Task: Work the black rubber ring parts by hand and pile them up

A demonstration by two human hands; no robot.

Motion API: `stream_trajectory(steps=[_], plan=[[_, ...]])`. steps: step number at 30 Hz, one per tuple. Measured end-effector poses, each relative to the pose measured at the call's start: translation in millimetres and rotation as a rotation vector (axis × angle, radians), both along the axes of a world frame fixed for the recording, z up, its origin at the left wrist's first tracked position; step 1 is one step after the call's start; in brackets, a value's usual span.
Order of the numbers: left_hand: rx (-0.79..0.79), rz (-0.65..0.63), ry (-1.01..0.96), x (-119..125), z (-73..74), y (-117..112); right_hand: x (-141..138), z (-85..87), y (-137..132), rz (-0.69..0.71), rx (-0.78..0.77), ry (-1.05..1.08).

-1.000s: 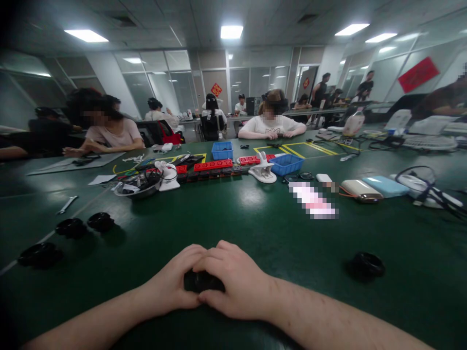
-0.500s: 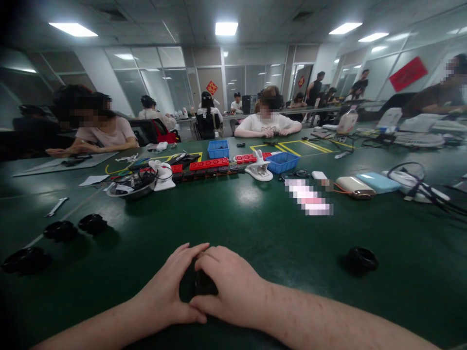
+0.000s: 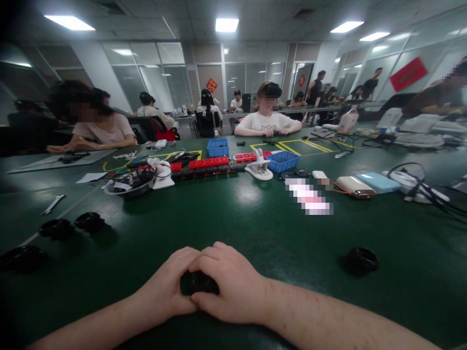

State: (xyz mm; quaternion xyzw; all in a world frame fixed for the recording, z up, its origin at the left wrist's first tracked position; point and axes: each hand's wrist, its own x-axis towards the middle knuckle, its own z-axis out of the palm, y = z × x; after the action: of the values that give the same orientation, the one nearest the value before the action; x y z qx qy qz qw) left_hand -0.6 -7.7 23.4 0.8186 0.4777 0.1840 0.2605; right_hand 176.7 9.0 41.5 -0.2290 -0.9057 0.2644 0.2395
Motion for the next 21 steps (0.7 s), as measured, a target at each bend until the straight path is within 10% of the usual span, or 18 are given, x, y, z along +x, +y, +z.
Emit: stream_trajectory(steps=[8, 13, 21], plan=[[-0.157, -0.285, -0.070, -15, 10.5, 14, 2, 8.0, 0, 0.169, -0.027, -0.003], [-0.236, -0.146, -0.051, -20, 5.3, 5, 1, 6.9, -5, 0.097, 0.034, -0.035], [0.083, 0.131, 0.090, 11, -8.9, -11, -2, -1.1, -8, -0.238, 0.123, -0.147]])
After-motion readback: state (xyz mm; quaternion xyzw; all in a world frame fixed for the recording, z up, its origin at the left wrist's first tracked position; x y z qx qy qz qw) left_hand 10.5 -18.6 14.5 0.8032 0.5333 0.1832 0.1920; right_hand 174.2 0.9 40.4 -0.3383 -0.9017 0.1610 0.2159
